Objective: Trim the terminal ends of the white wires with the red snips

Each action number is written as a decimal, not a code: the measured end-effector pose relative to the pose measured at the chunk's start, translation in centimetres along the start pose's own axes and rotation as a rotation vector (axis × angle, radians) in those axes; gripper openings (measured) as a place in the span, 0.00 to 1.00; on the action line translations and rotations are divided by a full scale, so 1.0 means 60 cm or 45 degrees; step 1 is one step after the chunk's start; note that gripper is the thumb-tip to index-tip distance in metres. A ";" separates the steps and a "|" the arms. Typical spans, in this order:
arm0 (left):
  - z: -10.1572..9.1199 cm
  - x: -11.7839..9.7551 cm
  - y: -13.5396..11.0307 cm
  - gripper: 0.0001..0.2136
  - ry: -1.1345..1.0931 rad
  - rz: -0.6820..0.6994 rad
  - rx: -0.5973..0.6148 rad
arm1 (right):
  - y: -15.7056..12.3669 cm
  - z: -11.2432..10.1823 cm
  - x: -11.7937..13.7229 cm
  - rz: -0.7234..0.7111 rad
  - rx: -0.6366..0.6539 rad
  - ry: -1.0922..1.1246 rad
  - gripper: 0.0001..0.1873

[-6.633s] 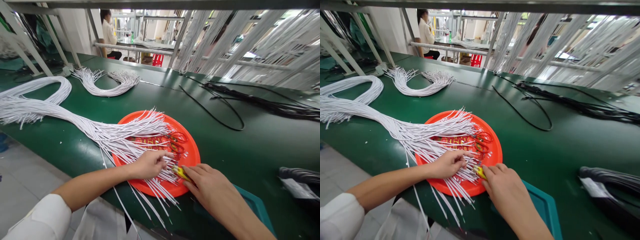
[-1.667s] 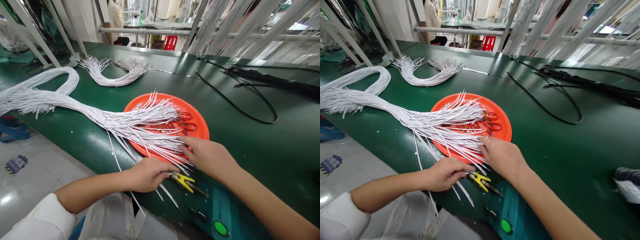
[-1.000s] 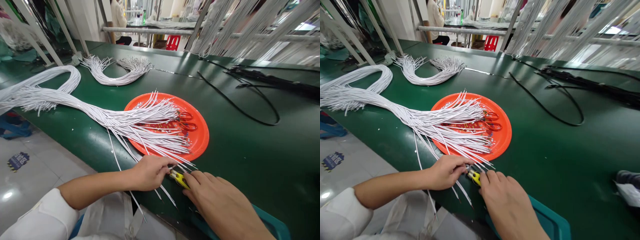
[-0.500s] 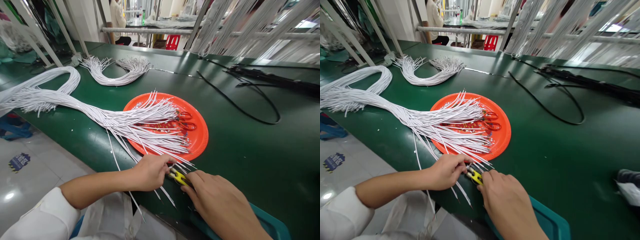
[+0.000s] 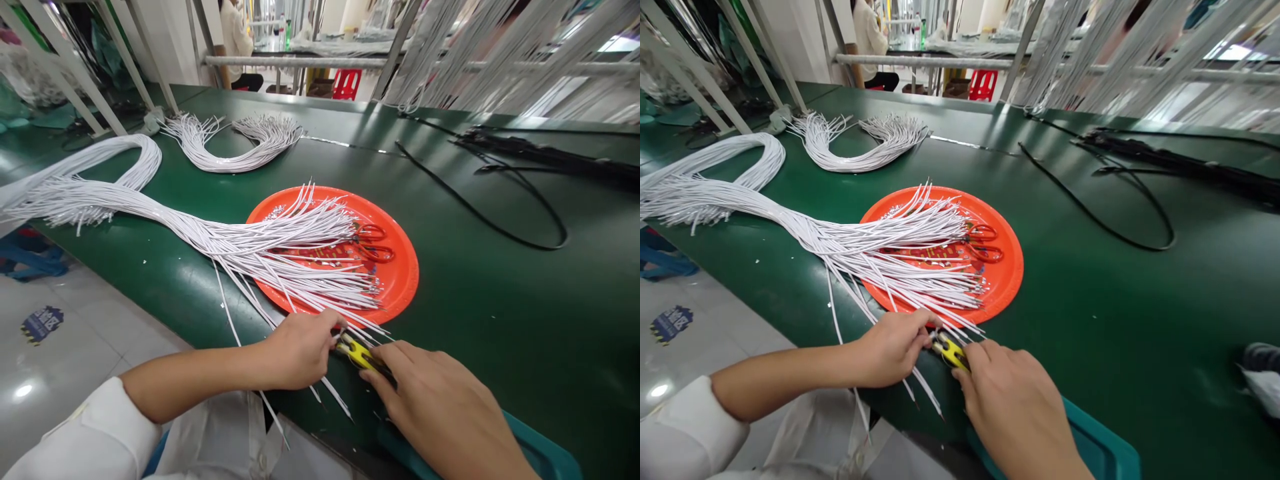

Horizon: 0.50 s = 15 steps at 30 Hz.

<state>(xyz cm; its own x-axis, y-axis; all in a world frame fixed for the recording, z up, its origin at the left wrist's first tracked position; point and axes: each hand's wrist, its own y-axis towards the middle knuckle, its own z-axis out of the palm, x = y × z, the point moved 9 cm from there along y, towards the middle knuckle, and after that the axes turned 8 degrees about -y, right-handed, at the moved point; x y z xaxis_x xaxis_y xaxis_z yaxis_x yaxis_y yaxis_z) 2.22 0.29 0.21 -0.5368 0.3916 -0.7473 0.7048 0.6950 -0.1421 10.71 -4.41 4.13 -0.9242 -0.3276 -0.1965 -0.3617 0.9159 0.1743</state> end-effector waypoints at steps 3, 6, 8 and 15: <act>0.002 0.002 0.000 0.12 0.035 -0.014 0.024 | 0.001 -0.001 0.000 0.000 -0.013 0.002 0.08; 0.005 0.003 0.002 0.13 0.016 0.013 0.042 | 0.003 -0.003 0.003 -0.017 -0.040 -0.006 0.08; 0.007 0.004 0.004 0.13 0.006 0.022 0.059 | 0.004 -0.005 0.003 -0.014 -0.058 -0.010 0.08; 0.007 0.001 0.006 0.11 0.054 0.035 0.106 | 0.005 -0.010 0.003 -0.010 -0.086 0.006 0.10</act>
<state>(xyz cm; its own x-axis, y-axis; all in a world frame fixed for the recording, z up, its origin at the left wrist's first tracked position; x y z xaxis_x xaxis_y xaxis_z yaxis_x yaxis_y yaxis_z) 2.63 0.33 -0.15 -0.5346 0.4360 -0.7239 0.7546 0.6320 -0.1766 10.37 -4.34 4.74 -0.9218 -0.3359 -0.1936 -0.3763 0.8955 0.2375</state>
